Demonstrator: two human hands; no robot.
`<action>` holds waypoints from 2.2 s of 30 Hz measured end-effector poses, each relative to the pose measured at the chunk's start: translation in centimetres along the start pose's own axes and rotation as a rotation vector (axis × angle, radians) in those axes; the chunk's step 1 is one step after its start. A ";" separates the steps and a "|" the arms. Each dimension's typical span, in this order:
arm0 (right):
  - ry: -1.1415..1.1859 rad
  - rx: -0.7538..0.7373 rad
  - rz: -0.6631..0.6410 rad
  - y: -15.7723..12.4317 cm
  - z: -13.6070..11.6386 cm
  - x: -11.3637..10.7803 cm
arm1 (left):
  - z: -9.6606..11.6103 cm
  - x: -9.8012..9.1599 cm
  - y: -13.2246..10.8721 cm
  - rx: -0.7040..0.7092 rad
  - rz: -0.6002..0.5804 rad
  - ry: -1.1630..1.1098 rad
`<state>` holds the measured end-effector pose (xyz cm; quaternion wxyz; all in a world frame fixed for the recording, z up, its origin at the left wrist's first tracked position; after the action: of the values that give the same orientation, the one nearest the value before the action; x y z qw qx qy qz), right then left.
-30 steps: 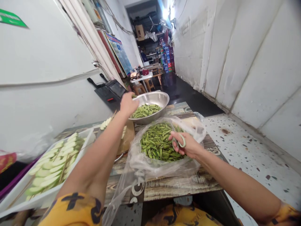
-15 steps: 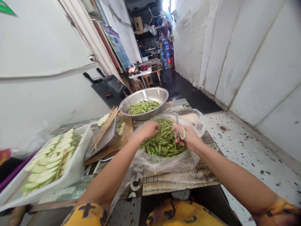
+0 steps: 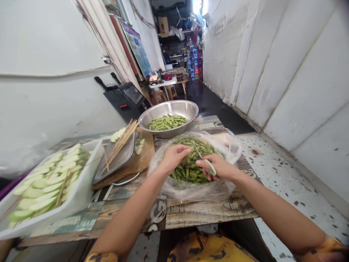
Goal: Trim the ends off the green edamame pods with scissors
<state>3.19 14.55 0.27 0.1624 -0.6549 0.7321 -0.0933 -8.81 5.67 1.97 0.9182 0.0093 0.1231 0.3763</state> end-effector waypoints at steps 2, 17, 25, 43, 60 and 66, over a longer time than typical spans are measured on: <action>-0.014 0.009 -0.001 -0.1 -0.1 -0.1 | -0.7 0.1 0.0 -0.018 0.014 -0.066; -0.183 -0.005 -0.053 -0.4 0.0 -0.7 | -0.3 0.3 -0.3 0.008 -0.115 -0.068; -0.263 0.022 0.047 -0.6 -0.5 -0.5 | -1.3 0.6 -0.3 -0.098 -0.160 -0.127; -0.041 0.017 0.023 -0.9 -0.2 0.3 | -1.5 0.3 0.0 -0.154 0.043 -0.626; -0.063 0.033 0.012 0.0 -0.7 0.0 | -1.1 0.9 -0.6 -0.142 0.084 -0.682; 0.043 0.049 -0.027 0.3 -0.6 0.6 | -1.5 1.0 -0.5 -0.152 0.088 -0.695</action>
<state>2.69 13.99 0.62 0.1616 -0.6583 0.7241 -0.1274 -8.12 5.90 0.20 0.8863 0.0734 -0.2253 0.3979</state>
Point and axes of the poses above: each hand's wrist, its own y-axis towards the middle knuckle, its own x-axis out of the palm, z = x × y, the point moved 7 cm from there along y, towards the middle knuckle, and after that the axes turned 5 degrees about x, right-handed, at the moved point
